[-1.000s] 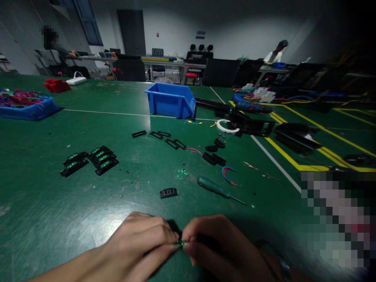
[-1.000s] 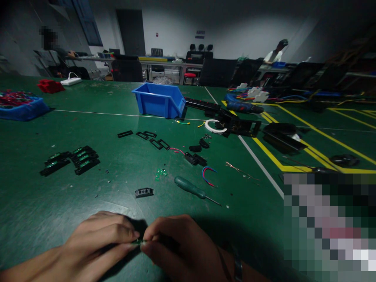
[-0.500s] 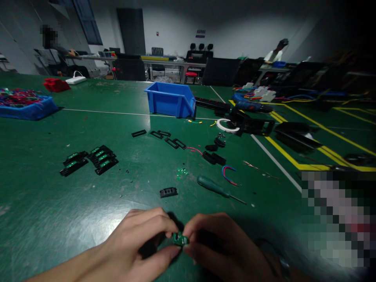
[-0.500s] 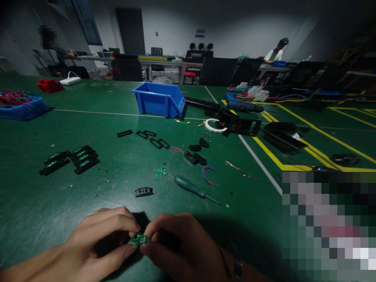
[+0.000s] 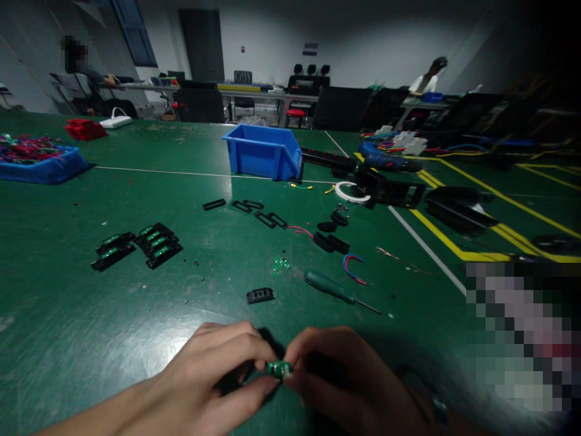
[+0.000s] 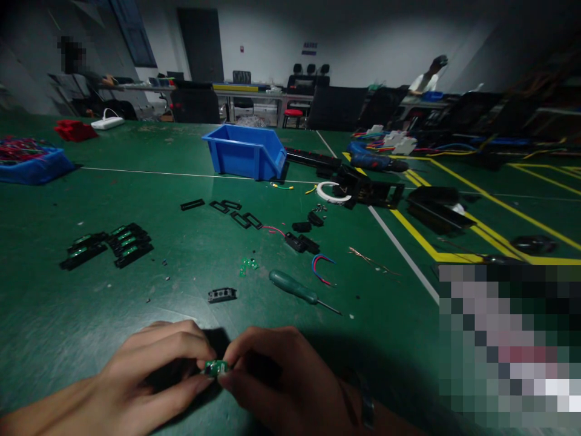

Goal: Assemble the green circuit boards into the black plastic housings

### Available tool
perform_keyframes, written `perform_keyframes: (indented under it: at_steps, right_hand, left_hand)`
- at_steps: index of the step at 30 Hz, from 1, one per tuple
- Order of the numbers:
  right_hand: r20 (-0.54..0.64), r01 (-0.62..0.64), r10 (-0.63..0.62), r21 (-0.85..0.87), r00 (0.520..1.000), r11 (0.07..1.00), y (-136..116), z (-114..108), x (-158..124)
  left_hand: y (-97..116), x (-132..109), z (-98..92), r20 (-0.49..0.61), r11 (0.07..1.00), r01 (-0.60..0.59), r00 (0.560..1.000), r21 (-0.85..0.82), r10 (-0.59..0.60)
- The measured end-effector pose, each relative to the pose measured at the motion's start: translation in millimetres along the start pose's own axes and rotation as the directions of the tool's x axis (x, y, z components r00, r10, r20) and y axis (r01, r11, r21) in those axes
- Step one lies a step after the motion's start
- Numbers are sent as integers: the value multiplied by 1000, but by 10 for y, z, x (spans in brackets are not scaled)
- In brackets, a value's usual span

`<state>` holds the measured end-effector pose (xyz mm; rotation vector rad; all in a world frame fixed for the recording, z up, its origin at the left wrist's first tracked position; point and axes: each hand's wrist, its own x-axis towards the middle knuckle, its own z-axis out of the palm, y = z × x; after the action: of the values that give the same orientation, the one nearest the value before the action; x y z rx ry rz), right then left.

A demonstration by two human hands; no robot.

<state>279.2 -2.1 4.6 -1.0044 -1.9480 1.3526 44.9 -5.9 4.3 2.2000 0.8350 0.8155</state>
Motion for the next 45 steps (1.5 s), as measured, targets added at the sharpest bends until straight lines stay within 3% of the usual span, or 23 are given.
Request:
perform_keyframes:
  at_steps: [19,34,45]
  right_hand:
    - [31,0,-3,75,1000,997,24,-13,4]
    - [56,-25,21,66,998,997,26,-12,10]
    - [65,-15,10,67,998,998,36,-33,11]
  left_hand:
    - [20,27,-13,-29,1000,-13,999,28,14]
    - [-5,-32,-18,69,999,45,997,7,-46]
    - [-20,-37,-2,79,999,36,996,-10,-35]
